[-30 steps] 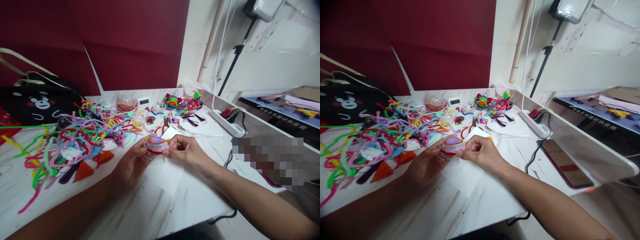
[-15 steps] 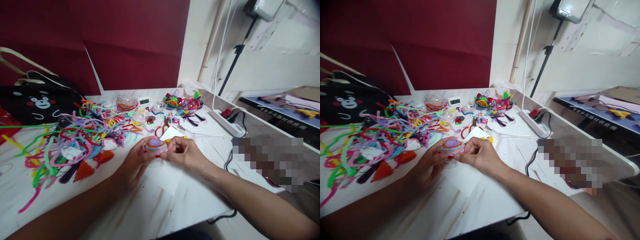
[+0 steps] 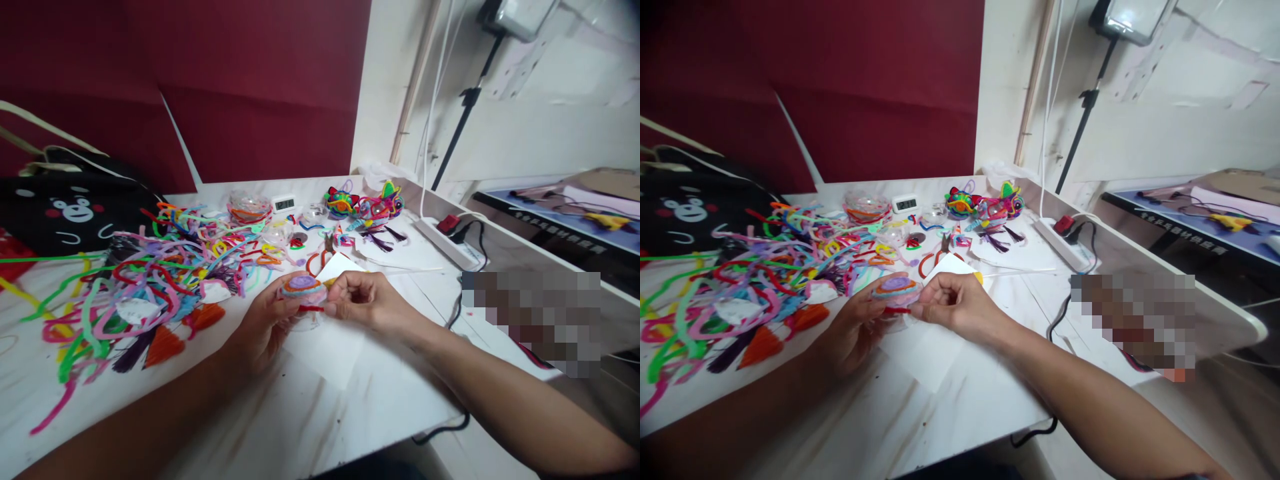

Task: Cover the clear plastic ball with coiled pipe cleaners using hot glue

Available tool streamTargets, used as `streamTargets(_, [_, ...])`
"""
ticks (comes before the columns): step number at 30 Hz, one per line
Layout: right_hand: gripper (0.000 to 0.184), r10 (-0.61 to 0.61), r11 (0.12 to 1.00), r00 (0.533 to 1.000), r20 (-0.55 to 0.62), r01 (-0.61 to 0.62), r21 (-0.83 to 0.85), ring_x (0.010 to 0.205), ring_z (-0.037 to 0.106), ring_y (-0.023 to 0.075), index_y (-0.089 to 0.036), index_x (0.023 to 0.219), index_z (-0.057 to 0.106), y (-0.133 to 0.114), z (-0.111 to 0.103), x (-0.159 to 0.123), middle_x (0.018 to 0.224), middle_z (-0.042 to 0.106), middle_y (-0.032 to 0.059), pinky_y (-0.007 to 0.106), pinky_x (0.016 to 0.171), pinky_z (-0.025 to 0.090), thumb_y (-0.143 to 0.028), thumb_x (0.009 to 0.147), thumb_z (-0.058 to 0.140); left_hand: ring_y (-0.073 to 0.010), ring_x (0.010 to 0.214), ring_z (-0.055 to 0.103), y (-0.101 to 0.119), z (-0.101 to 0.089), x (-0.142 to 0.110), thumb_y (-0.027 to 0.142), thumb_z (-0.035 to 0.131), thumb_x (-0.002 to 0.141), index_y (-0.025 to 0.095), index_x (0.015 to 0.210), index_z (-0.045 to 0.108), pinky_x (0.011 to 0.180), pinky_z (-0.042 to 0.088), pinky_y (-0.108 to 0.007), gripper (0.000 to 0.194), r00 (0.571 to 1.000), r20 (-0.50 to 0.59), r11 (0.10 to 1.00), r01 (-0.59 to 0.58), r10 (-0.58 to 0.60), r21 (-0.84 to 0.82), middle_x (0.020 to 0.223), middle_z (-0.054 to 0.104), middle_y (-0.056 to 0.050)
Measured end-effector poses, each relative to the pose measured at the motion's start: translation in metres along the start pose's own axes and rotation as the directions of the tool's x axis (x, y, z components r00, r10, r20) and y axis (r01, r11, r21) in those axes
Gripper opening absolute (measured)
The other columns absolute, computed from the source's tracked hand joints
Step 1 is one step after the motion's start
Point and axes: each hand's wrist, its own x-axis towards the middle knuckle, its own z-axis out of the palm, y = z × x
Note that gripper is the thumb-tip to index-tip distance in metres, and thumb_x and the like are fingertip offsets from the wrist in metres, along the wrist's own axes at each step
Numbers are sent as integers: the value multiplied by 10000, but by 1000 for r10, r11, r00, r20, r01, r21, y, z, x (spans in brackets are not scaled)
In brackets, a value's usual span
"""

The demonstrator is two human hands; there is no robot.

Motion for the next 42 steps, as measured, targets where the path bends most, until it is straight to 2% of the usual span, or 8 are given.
streamTargets(3, [568, -6, 1000, 1000, -11, 6, -13, 521, 415, 69, -174, 718, 680, 1, -1, 1, 568, 567, -77, 242, 517, 275, -527, 518, 1077, -144, 758, 718, -1, -3, 1, 319, 1068, 576, 181, 1072, 819, 696, 570, -198, 572, 1000, -12, 1000, 9, -9, 5, 844, 811, -10])
streamTargets(6, [546, -18, 999, 999, -36, 16, -40, 512, 388, 70, -177, 721, 682, 2, -1, 1, 554, 545, -80, 248, 506, 249, -531, 548, 1061, -126, 722, 697, -2, -5, 1, 336, 1067, 579, 193, 1049, 839, 646, 545, -188, 542, 1000, -19, 1000, 13, -13, 4, 906, 835, -22])
streamTargets(10, [529, -31, 998, 998, -45, 28, -61, 511, 372, 73, -189, 708, 671, 4, -1, 1, 553, 534, -78, 252, 504, 245, -536, 570, 1046, -130, 718, 683, 0, -3, 0, 326, 1045, 626, 216, 1013, 860, 637, 530, -199, 442, 1000, 11, 1000, 2, -2, -7, 868, 827, -8])
streamTargets(17, [535, -42, 996, 998, -44, 38, -82, 511, 371, 78, -202, 690, 655, 5, 0, 1, 547, 524, -74, 256, 501, 236, -568, 584, 1030, -112, 664, 638, 4, 5, -1, 314, 1054, 597, 207, 936, 865, 591, 494, -188, 402, 999, 13, 1000, 29, -29, 2, 826, 813, -6])
streamTargets(26, [537, -9, 999, 1000, -19, 8, -53, 505, 380, 78, -198, 664, 647, 6, -1, 2, 533, 526, -75, 253, 498, 245, -544, 570, 1046, -92, 636, 640, 5, 8, -2, 344, 1070, 592, 192, 931, 882, 559, 488, -160, 417, 996, 79, 999, 49, -48, -12, 843, 844, -28])
streamTargets(31, [555, -6, 999, 1000, -16, 5, -32, 507, 367, 76, -196, 666, 659, 10, -3, 4, 537, 517, -81, 256, 502, 249, -570, 550, 1052, -76, 640, 651, 3, 4, -3, 329, 1064, 607, 217, 962, 880, 556, 494, -128, 415, 995, 51, 996, 85, -83, -34, 845, 841, 1])
streamTargets(37, [560, -5, 1000, 1000, -8, 5, 1, 532, 440, 81, -187, 694, 691, 6, -5, 4, 580, 610, -58, 243, 521, 294, -565, 529, 1069, -153, 762, 746, -2, -6, -3, 364, 991, 740, 227, 985, 859, 648, 585, -198, 310, 994, 87, 997, 68, -66, -30, 940, 867, -25])
streamTargets(42, [582, -3, 999, 999, -32, 5, 38, 543, 476, 85, -198, 712, 671, 3, -3, 4, 596, 635, -66, 241, 537, 344, -526, 484, 1094, -183, 834, 786, -2, -11, -1, 415, 968, 770, 224, 1037, 854, 741, 615, -230, 347, 988, 152, 999, 32, -30, -10, 984, 879, -37])
